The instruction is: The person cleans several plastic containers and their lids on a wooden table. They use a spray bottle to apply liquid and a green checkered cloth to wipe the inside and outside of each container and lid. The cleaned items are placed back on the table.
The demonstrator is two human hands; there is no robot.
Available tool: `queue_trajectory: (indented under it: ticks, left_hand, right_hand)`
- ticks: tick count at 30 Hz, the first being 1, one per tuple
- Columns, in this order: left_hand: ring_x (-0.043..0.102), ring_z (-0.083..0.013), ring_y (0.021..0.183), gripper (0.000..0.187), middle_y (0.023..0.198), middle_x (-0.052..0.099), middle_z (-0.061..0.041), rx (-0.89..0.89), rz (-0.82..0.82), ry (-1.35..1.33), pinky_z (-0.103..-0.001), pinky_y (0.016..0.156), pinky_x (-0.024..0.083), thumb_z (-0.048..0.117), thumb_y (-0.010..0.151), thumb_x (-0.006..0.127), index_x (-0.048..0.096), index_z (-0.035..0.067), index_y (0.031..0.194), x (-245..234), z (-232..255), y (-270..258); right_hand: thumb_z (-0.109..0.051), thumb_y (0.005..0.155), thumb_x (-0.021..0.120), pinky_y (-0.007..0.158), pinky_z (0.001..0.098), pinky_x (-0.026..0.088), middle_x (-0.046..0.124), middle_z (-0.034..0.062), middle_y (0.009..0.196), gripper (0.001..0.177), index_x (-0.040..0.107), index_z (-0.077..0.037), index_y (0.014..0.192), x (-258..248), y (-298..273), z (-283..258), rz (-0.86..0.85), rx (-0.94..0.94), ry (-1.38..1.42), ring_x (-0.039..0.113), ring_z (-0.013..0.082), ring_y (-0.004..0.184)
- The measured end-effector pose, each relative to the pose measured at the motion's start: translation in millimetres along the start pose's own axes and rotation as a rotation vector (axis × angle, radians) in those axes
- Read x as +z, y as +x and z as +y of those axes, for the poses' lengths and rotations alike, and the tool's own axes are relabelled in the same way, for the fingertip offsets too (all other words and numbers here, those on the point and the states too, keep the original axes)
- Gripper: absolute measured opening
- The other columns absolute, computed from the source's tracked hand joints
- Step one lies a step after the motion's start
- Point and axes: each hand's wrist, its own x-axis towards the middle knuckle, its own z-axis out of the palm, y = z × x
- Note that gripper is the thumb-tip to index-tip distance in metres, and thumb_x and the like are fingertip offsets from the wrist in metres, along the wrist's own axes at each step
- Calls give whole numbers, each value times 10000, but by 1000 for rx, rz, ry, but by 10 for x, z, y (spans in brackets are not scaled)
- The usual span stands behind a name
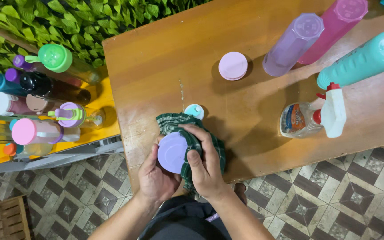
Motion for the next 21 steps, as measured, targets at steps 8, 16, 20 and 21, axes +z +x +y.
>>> queue_trajectory:
  ticks: [8,16,20,21]
  left_hand:
    - [556,-149,1157,451,1239,578,-37,196,-158,692,-308,983,455,346,1002,549,510,91,1372,155,-133,193]
    - [571,-184,1126,366,1216,563,-77,245,-48,356,-353,983,479,330,1069,597,489,101,1334,270,-655,205]
    - [549,-198,1243,509,1328,551,-89,355,32,663,-351,1084,435,473,1084,515,510,51,1368,427,-661,189]
    - [530,-199,1321,562,1403,543,-93,427,4,836,-346,1150,406,501,1100,508,525,13,1380,474,-649,175]
  right_hand:
    - [-316,1047,582,805,272,517,691,102,936,343,710,-21,1168,-519,106,-35,-63,119,-206,677,218,841]
    - [-305,1080,544,992,267,508,729,56,1166,371,690,9,1214,-781,30,-51,-106,264,335,658,113,1082]
    - [-228,1020,645,959,273,513,714,75,1165,356,633,15,1280,-818,-99,-18,-221,257,309,646,117,1068]
    - [-216,1006,666,935,271,523,722,78,1145,356,618,10,1277,-792,-118,-6,-206,251,278,653,113,1052]
